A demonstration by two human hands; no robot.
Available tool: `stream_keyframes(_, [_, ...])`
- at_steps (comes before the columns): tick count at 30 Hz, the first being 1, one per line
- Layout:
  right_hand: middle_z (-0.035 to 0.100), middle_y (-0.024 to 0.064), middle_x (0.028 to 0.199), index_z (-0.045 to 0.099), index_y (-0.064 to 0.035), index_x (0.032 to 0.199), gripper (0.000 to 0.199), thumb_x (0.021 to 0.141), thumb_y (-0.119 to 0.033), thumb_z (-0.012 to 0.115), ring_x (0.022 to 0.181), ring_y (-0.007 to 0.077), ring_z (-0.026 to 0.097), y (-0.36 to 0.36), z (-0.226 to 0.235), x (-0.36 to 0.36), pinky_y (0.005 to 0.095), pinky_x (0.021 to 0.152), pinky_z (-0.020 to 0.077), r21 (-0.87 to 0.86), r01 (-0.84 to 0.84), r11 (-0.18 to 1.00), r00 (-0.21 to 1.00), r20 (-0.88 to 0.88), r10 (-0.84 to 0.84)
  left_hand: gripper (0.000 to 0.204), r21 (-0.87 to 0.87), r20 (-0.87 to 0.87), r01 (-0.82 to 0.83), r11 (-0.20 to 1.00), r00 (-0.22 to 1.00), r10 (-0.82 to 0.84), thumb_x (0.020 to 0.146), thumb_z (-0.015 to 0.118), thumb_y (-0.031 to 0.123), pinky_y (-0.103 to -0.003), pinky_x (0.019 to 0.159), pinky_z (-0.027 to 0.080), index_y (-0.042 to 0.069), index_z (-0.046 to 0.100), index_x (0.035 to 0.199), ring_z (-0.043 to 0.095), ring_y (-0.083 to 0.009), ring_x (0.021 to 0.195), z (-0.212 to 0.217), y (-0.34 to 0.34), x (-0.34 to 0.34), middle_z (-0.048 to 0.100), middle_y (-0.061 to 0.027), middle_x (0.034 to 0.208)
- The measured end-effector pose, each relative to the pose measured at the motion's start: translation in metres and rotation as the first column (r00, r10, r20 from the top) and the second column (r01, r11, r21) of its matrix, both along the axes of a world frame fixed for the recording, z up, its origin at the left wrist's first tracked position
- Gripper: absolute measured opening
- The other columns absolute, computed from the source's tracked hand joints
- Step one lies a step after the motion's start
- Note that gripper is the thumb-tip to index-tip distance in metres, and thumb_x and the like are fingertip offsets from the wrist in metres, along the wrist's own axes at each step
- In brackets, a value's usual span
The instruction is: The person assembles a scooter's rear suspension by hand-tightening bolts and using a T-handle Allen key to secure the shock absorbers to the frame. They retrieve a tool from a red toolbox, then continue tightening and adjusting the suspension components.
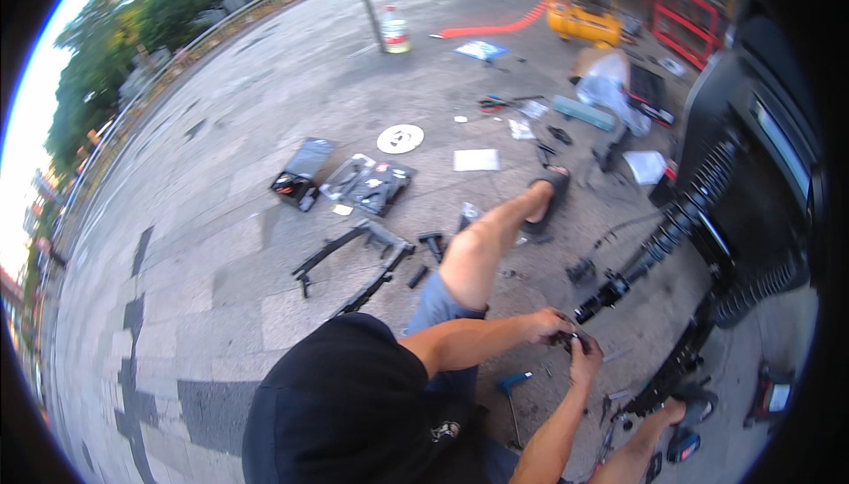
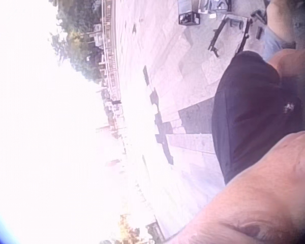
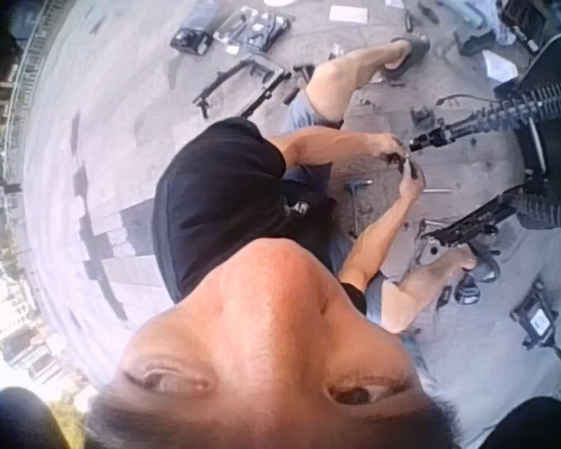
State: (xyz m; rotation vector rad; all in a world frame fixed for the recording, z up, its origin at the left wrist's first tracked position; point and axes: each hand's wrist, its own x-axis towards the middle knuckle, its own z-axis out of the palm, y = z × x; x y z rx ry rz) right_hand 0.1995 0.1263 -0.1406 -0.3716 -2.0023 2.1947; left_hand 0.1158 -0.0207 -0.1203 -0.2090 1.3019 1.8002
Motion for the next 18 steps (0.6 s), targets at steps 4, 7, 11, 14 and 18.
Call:
stream_keyframes(4, [0.062, 0.0101, 0.1, 0.059, 0.0035, 0.107, 0.02, 0.089, -0.004, 0.057, 0.087, 0.0179, 0.061, -0.001, 0.008, -0.004, 0.0311, 0.078, 0.0521, -0.047, -0.045, 0.998, 0.998, -0.054, 0.042, 0.018, -0.044, -0.105, -0.037, 0.998, 0.994, 0.032, 0.079, 0.068, 0.01, -0.032, 0.05, 0.042, 0.002, 0.062, 0.094, 0.054, -0.0174, 0.062, 0.029, -0.005, 0.011, 0.058, -0.0068, 0.074])
stream_keyframes(7, [0.061, 0.0095, 0.101, 0.057, 0.003, 0.11, 0.023, 0.09, -0.008, 0.059, 0.087, 0.0176, 0.06, -0.003, 0.014, -0.008, 0.0301, 0.079, 0.051, -0.062, -0.09, 0.994, 0.996, -0.007, 0.09, 0.019, 0.075, 0.015, -0.191, 0.979, 0.982, 0.19, 0.078, 0.067, 0.007, -0.033, 0.05, 0.042, 0.002, 0.06, 0.095, 0.055, -0.0181, 0.065, 0.045, -0.007, 0.022, 0.056, -0.0065, 0.074])
stream_keyframes(11, [0.061, 0.0083, 0.1, 0.057, 0.0016, 0.112, 0.024, 0.091, -0.01, 0.058, 0.087, 0.0174, 0.059, -0.012, 0.021, -0.018, 0.0307, 0.081, 0.0497, -0.151, -0.261, 0.953, 0.964, -0.087, 0.25, 0.022, 0.071, 0.045, -0.385, 0.92, 0.923, 0.383, 0.075, 0.069, 0.008, -0.038, 0.054, 0.047, -0.003, 0.063, 0.092, 0.057, -0.019, 0.065, 0.049, -0.02, 0.033, 0.058, -0.008, 0.072])
stream_keyframes(14, [0.06, 0.0076, 0.1, 0.057, 0.0002, 0.111, 0.023, 0.093, -0.012, 0.056, 0.089, 0.0171, 0.058, -0.025, 0.023, -0.031, 0.0303, 0.082, 0.0488, -0.158, -0.412, 0.897, 0.911, -0.101, 0.4, 0.023, -0.003, 0.034, -0.369, 0.929, 0.929, 0.369, 0.074, 0.07, 0.01, -0.036, 0.051, 0.046, -0.004, 0.063, 0.091, 0.057, -0.0201, 0.063, 0.047, -0.04, 0.028, 0.058, -0.009, 0.073])
stream_keyframes(18, [0.062, 0.015, 0.107, 0.054, -0.0119, 0.127, 0.046, 0.086, -0.031, 0.063, 0.084, 0.0277, 0.063, -0.031, 0.019, -0.046, 0.0331, 0.073, 0.0559, 0.093, -0.295, 0.951, 0.955, 0.07, 0.289, 0.025, -0.043, -0.088, -0.363, 0.931, 0.929, 0.359, 0.076, 0.068, 0.013, -0.034, 0.04, 0.042, -0.004, 0.064, 0.094, 0.055, -0.0205, 0.052, 0.041, -0.065, 0.015, 0.06, -0.0106, 0.073])
